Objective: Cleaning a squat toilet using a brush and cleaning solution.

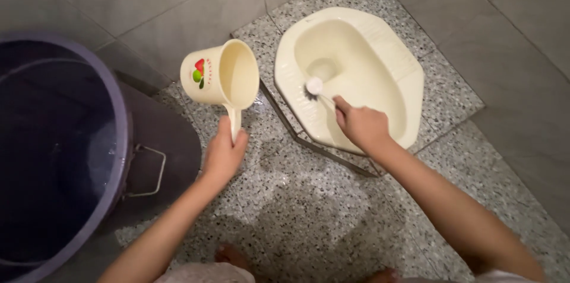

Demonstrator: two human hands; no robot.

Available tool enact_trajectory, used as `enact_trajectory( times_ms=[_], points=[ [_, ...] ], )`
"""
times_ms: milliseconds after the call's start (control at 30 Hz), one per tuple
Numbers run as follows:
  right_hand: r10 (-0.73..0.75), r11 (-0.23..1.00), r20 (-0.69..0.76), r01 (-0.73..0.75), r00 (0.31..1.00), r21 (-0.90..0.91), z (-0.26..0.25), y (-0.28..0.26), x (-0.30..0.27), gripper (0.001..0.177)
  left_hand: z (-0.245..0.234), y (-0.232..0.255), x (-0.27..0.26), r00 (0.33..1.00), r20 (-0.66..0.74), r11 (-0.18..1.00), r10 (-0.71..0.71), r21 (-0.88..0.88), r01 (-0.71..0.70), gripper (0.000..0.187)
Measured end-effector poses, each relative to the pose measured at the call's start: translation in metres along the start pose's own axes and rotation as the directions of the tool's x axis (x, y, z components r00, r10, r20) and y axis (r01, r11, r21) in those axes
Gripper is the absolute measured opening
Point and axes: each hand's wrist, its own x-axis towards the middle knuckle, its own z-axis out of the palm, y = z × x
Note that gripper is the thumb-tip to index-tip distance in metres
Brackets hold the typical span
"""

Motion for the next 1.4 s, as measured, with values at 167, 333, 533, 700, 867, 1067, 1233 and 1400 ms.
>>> enact_trajectory(
  times_ms=[167, 333, 533, 700, 867, 1067, 1233, 1400],
  points=[
    [-0.106, 0.993, -0.002, 0.106, 0.994, 0.042, 0.004, -0.024, -0.005, 0.042, 0.005, 0.002, 0.001, 0.999, 0.044, 0.997, 0.018, 0.074, -0.022, 0.030],
    [0.008, 0.999, -0.075, -0.011, 0.997, -0.036, -0.007, 0.000, 0.011, 0.036, 0.002, -0.009, -0.012, 0.993, 0.115, 0.992, -0.034, 0.128, 0.019, 0.030],
    [-0.057, 0.998, 0.014, 0.057, 0.998, 0.009, -0.016, -0.021, 0.009, 0.042, -0.006, 0.010, -0.009, 0.991, 0.125, 0.996, -0.041, 0.080, 0.032, 0.034],
    [0.027, 0.999, 0.053, -0.029, 0.998, 0.030, -0.009, -0.004, 0.027, 0.041, -0.004, 0.008, -0.009, 0.992, 0.126, 0.998, 0.000, 0.062, -0.008, 0.032],
    [-0.115, 0.992, -0.076, 0.111, 0.990, -0.062, -0.001, -0.015, 0.008, 0.042, -0.010, 0.014, -0.007, 0.993, 0.118, 1.000, 0.013, 0.021, -0.015, 0.033],
    [0.040, 0.998, 0.046, -0.042, 0.998, 0.036, 0.004, -0.010, 0.019, 0.043, -0.014, -0.006, -0.011, 0.983, 0.165, 0.989, -0.081, 0.133, 0.059, 0.032],
    [0.007, 0.999, 0.101, -0.012, 0.995, 0.048, 0.003, -0.002, 0.011, 0.042, -0.019, -0.012, -0.010, 0.993, 0.115, 0.992, -0.030, 0.124, 0.016, 0.031],
    [-0.061, 0.998, -0.168, 0.059, 0.984, -0.020, 0.031, -0.005, 0.003, 0.042, -0.016, -0.020, -0.014, 0.996, 0.093, 0.993, -0.012, 0.116, 0.002, 0.031]
  ],
)
